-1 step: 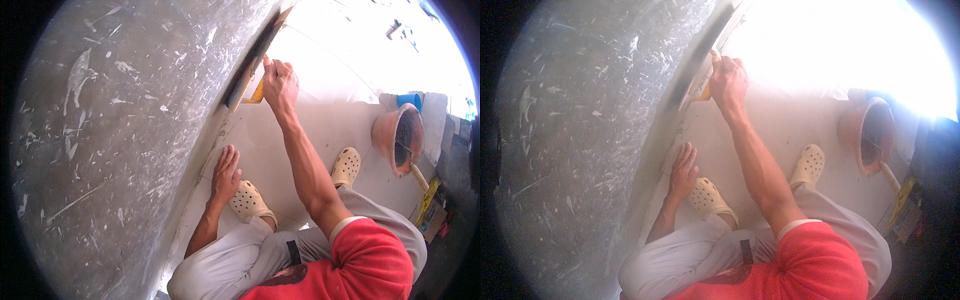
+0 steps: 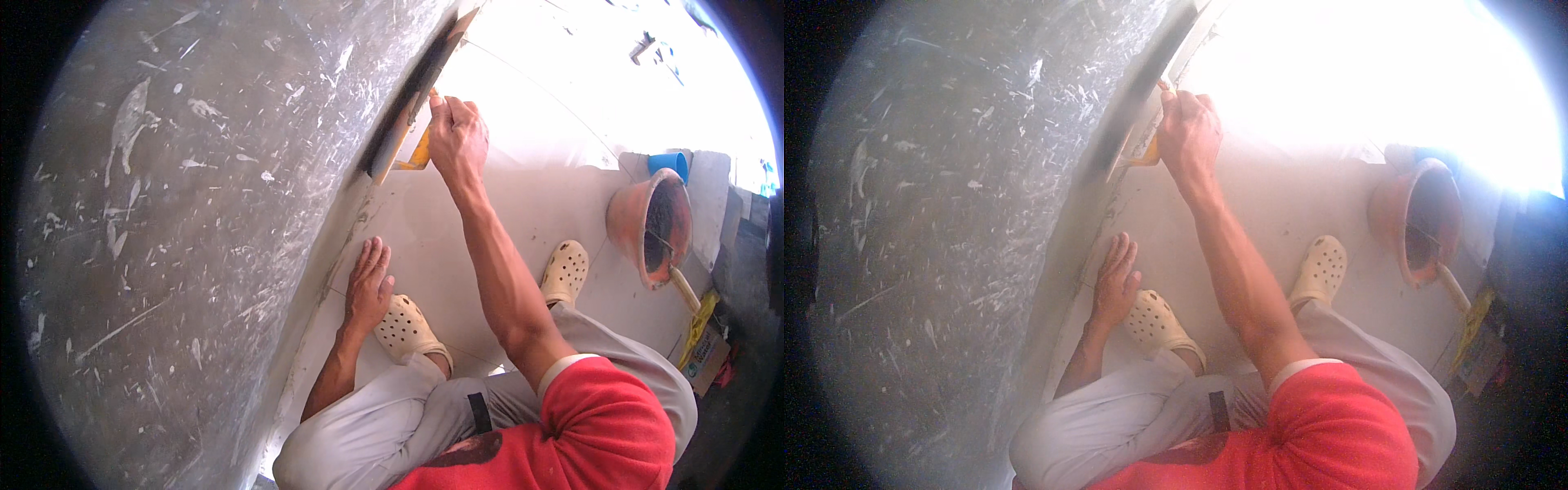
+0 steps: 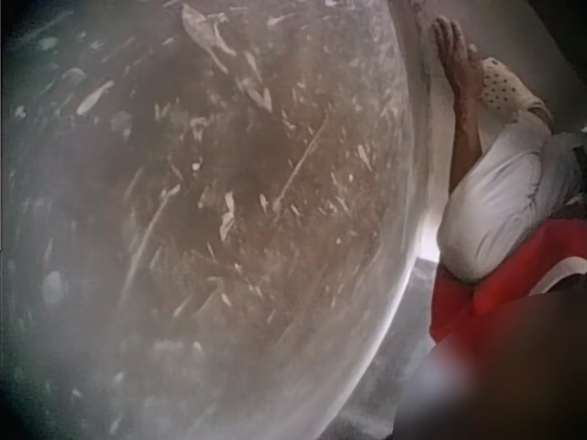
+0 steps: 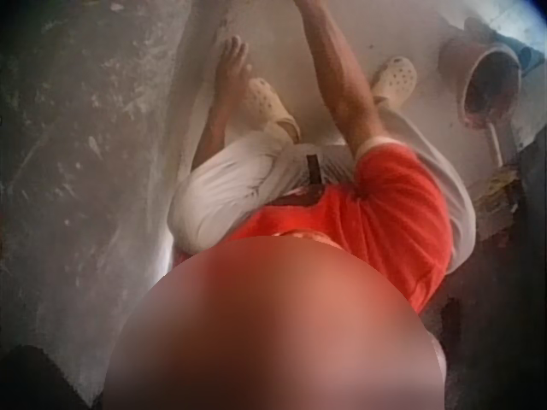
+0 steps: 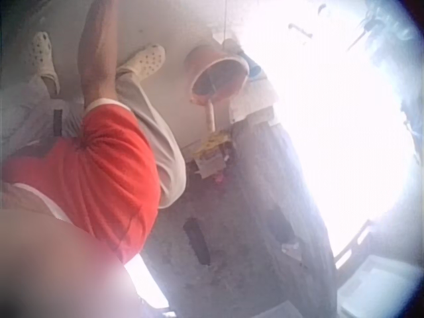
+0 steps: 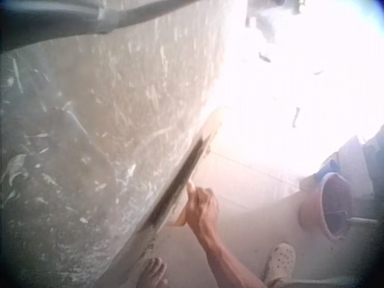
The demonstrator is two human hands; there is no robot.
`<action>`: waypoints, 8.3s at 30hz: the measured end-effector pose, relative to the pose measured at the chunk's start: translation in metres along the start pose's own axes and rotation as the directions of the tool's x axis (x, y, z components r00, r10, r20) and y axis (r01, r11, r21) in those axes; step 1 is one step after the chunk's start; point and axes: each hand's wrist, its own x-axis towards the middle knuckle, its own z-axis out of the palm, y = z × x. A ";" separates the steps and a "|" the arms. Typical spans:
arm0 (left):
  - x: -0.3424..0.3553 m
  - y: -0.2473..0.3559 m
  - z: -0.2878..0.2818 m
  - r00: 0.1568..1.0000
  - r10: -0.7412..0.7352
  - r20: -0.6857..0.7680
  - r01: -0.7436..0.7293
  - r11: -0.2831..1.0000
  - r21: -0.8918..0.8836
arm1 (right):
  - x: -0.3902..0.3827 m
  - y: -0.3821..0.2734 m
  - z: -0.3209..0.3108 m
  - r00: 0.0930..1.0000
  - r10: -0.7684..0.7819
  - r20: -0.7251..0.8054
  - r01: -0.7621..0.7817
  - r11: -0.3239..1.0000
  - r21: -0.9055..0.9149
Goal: The person scoops plaster from a bucket with a trowel and applies it to a wall using a yellow float. They smooth the plaster along the wall and ceiling junction, repeatedly loading the float and spreading the material.
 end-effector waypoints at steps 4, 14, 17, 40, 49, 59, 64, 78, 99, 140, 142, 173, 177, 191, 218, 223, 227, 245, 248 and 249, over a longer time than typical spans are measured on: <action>0.004 -0.002 0.002 1.000 0.003 -0.010 -0.003 1.000 0.022 | -0.001 -0.022 -0.012 0.999 -0.047 -0.018 0.048 0.999 0.023; 0.008 0.006 0.000 0.998 -0.042 0.043 0.041 0.999 0.026 | -0.026 -0.051 -0.050 0.986 -0.151 -0.067 0.164 0.944 0.287; 0.009 0.005 0.000 1.000 0.002 0.006 -0.002 1.000 0.028 | -0.013 -0.021 -0.052 0.982 -0.146 -0.118 0.169 0.964 0.208; 0.008 0.003 0.004 0.999 -0.041 0.032 0.041 0.999 0.007 | 0.155 0.102 0.019 0.997 0.025 0.073 -0.027 0.999 0.026; 0.006 0.001 0.003 0.999 -0.027 0.021 0.027 0.999 -0.027 | 0.180 0.101 0.024 0.997 -0.024 0.076 0.023 0.999 0.022; 0.011 0.007 0.000 0.999 -0.030 0.029 0.030 1.000 -0.007 | 0.152 0.042 -0.026 0.957 -0.237 -0.165 0.273 0.929 0.248; 0.011 0.007 0.001 0.999 -0.042 0.022 0.042 0.999 -0.003 | 0.144 0.060 -0.052 0.985 -0.137 -0.103 0.160 0.951 0.264; 0.012 0.010 0.001 0.999 -0.047 0.001 0.047 0.999 -0.007 | 0.224 0.129 0.002 0.996 0.073 0.049 -0.083 0.964 0.252; 0.010 0.011 -0.002 0.998 -0.063 0.028 0.063 0.998 -0.009 | 0.231 0.081 -0.002 0.965 -0.254 0.064 0.261 0.953 -0.153; 0.010 0.012 0.003 0.997 -0.082 0.005 0.082 0.997 0.010 | 0.239 0.116 0.003 0.992 -0.127 0.021 0.123 0.981 0.150; 0.010 0.014 0.002 0.997 -0.079 -0.007 0.079 0.997 0.000 | 0.241 0.115 0.005 0.994 -0.106 0.016 0.101 0.979 0.174; 0.009 0.011 0.003 0.998 -0.051 -0.027 0.052 0.999 0.013 | 0.094 0.085 -0.046 0.994 0.110 0.012 -0.111 0.994 0.009; 0.009 0.011 0.003 0.999 -0.033 -0.037 0.033 0.999 -0.009 | 0.103 0.107 -0.031 0.991 0.104 0.088 -0.095 0.990 -0.102; 0.011 0.011 0.004 0.999 -0.033 -0.036 0.033 0.999 -0.001 | 0.107 0.082 0.016 0.985 0.118 0.123 -0.106 0.989 -0.099; 0.012 0.004 0.004 1.000 0.009 -0.021 -0.009 1.000 0.004 | -0.023 -0.038 -0.049 0.974 -0.223 -0.042 0.226 0.935 0.274; 0.011 0.004 0.006 1.000 -0.025 -0.006 0.025 1.000 0.018 | -0.029 0.002 -0.053 0.990 -0.136 -0.030 0.138 0.940 0.313; 0.011 0.006 0.007 0.998 0.022 -0.056 -0.020 0.999 0.043 | -0.036 0.043 -0.045 0.998 0.040 0.050 -0.051 0.972 0.231; 0.003 0.008 0.008 0.998 0.004 -0.062 -0.002 1.000 0.028 | -0.050 0.064 0.010 0.959 0.191 0.208 -0.185 0.982 -0.046; -0.004 0.009 0.009 0.997 -0.005 -0.076 0.006 1.000 0.001 | -0.058 0.063 0.013 0.958 0.182 0.223 -0.174 0.983 -0.054; -0.006 0.010 0.009 0.996 -0.006 -0.087 0.006 1.000 0.005 | -0.062 0.064 0.015 0.960 0.172 0.220 -0.163 0.985 -0.054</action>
